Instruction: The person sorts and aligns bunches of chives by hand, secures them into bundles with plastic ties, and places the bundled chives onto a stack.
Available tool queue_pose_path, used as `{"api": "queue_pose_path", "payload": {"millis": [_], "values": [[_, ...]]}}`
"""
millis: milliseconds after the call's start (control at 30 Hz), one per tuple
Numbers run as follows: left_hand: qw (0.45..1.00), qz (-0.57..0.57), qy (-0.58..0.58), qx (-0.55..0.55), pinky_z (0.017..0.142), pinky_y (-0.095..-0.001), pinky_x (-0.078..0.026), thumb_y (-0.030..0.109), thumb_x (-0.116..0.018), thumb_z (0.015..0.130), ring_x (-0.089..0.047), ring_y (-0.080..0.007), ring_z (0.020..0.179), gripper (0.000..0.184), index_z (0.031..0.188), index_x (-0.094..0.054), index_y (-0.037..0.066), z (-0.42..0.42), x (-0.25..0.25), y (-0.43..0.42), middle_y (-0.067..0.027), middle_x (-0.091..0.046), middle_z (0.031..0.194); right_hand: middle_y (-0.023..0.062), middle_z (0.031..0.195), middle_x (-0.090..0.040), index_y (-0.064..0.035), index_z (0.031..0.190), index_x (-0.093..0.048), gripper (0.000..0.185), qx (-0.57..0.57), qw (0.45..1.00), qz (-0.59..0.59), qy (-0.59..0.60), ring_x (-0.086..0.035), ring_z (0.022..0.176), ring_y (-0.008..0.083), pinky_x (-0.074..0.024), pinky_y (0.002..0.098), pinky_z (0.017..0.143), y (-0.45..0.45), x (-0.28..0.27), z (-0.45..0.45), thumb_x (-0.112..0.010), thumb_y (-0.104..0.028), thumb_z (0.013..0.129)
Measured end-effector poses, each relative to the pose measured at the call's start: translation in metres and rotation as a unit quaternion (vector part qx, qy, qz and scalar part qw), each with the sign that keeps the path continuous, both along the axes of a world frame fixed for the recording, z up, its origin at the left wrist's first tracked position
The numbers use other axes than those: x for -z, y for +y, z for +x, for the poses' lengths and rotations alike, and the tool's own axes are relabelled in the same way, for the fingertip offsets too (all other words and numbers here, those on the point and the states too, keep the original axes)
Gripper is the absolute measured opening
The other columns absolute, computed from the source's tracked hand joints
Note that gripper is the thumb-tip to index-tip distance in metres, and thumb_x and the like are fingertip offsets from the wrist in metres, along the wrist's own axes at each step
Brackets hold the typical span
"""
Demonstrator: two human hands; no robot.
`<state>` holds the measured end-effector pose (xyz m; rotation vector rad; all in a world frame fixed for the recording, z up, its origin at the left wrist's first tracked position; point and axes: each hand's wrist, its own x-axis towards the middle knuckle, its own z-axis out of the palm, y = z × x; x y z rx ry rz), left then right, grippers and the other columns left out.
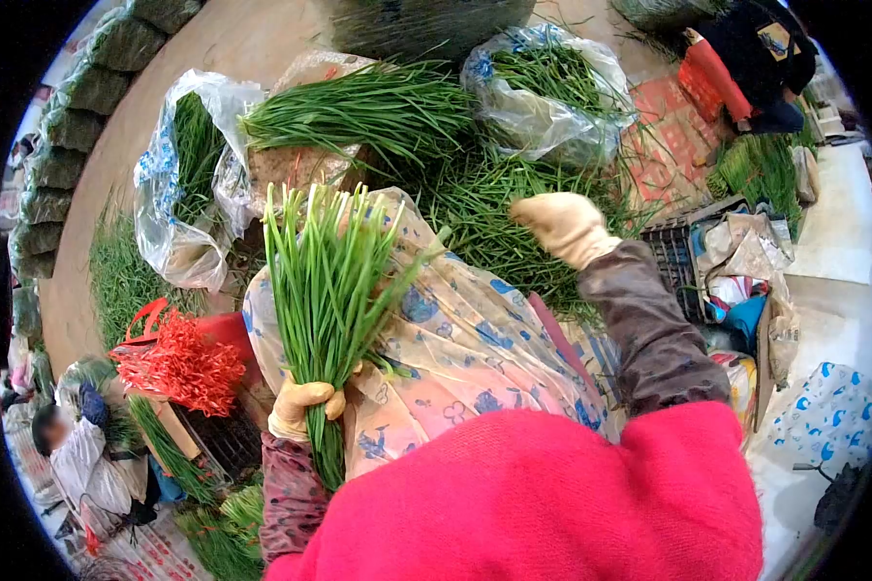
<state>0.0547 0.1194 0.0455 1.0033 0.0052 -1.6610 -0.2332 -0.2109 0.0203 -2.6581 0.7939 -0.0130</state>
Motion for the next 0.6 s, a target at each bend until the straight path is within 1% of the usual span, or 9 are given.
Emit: {"api": "queue_pose_path", "payload": {"millis": [100,300,367,400,433,467,500,567,600], "values": [[1.0,0.005,-0.01,0.0,0.044,-0.0322,-0.044,0.0,-0.069,0.071,-0.054,-0.021,0.05,0.058,0.124,-0.045,-0.001,-0.002,0.003,0.0,-0.0199,-0.062,0.094,0.0097,0.079,-0.065,-0.0091,0.101,-0.064,0.026,0.056,0.996,0.031,-0.058,-0.064,0.076,0.0282,-0.0495,0.0369,0.065,-0.016,-0.009,-0.035,-0.055,0.0,0.079],[0.999,0.0,0.003,0.052,0.046,-0.0308,-0.044,-0.006,-0.067,0.075,-0.054,-0.0193,0.053,0.049,0.119,-0.048,0.0,-0.004,0.003,-0.011,-0.013,-0.06,0.083,0.0108,0.079,-0.063,-0.0096,0.103,-0.064,0.032,-0.007,0.997,-0.068,-0.017,-0.061,0.072,0.0315,-0.0471,0.0381,0.062,-0.028,-0.02,-0.055,-0.054,0.003,0.075],[0.999,-0.004,0.004,0.045,0.046,-0.0307,-0.044,-0.005,-0.068,0.074,-0.054,-0.0191,0.052,0.049,0.119,-0.048,-0.002,-0.002,0.004,-0.005,-0.0151,-0.061,0.087,0.0147,0.077,-0.062,-0.0097,0.096,-0.061,0.014,0.063,0.994,-0.067,0.06,-0.062,0.075,0.0345,-0.0468,0.0432,0.063,-0.035,-0.017,-0.066,-0.055,-0.007,0.083],[0.999,-0.007,0.005,0.037,0.046,-0.0306,-0.044,-0.003,-0.068,0.074,-0.053,-0.019,0.051,0.049,0.118,-0.049,-0.004,0.0,0.004,0.0,-0.0171,-0.062,0.09,0.0156,0.077,-0.061,-0.0091,0.095,-0.06,0.011,0.117,0.992,-0.032,0.035,-0.062,0.075,0.035,-0.0467,0.0417,0.064,-0.038,-0.022,-0.081,-0.054,-0.011,0.086],[1.0,-0.01,0.006,0.027,0.046,-0.0305,-0.044,-0.001,-0.069,0.073,-0.053,-0.0189,0.051,0.049,0.118,-0.05,-0.005,0.001,0.005,0.003,-0.0192,-0.063,0.094,0.0168,0.081,-0.063,-0.0091,0.099,-0.061,0.014,0.135,0.989,-0.05,0.019,-0.062,0.077,0.036,-0.0469,0.0418,0.065,-0.053,0.0,-0.112,-0.056,-0.014,0.087],[0.999,-0.024,0.0,0.025,0.046,-0.0294,-0.043,0.002,-0.07,0.072,-0.052,-0.0183,0.05,0.05,0.117,-0.051,-0.007,0.003,0.008,0.006,-0.0222,-0.063,0.102,0.0197,0.09,-0.065,-0.0057,0.107,-0.062,0.026,0.218,0.964,-0.03,0.149,-0.061,0.092,0.0368,-0.0487,0.0404,0.075,-0.06,0.002,-0.128,-0.053,-0.005,0.083],[1.0,-0.023,-0.002,0.02,0.046,-0.0294,-0.043,0.002,-0.07,0.072,-0.052,-0.0183,0.05,0.05,0.117,-0.051,-0.007,0.002,0.006,0.006,-0.0222,-0.063,0.102,0.0211,0.107,-0.061,-0.0075,0.118,-0.056,0.038,0.256,0.933,-0.002,0.251,-0.06,0.099,0.0381,-0.0484,0.0418,0.082,-0.06,-0.005,-0.137,-0.057,-0.009,0.08],[0.999,-0.038,0.019,0.0,0.046,-0.0286,-0.043,0.003,-0.071,0.071,-0.052,-0.0178,0.05,0.051,0.118,-0.052,-0.007,0.001,0.0,0.001,-0.0229,-0.062,0.104,0.0188,0.129,-0.05,-0.0109,0.13,-0.045,0.055,0.327,0.875,-0.053,0.352,-0.057,0.105,0.0392,-0.0469,0.0425,0.087,-0.026,-0.033,-0.104,-0.062,-0.014,0.078],[0.999,-0.027,0.024,0.007,0.047,-0.0281,-0.043,0.004,-0.071,0.071,-0.052,-0.0172,0.051,0.052,0.119,-0.051,-0.007,0.001,-0.001,-0.001,-0.0235,-0.062,0.106,0.0156,0.142,-0.037,-0.0131,0.137,-0.036,0.069,0.299,0.9,-0.028,0.315,-0.055,0.11,0.0374,-0.0463,0.0433,0.09,-0.028,-0.025,-0.105,-0.065,-0.018,0.075]]}}
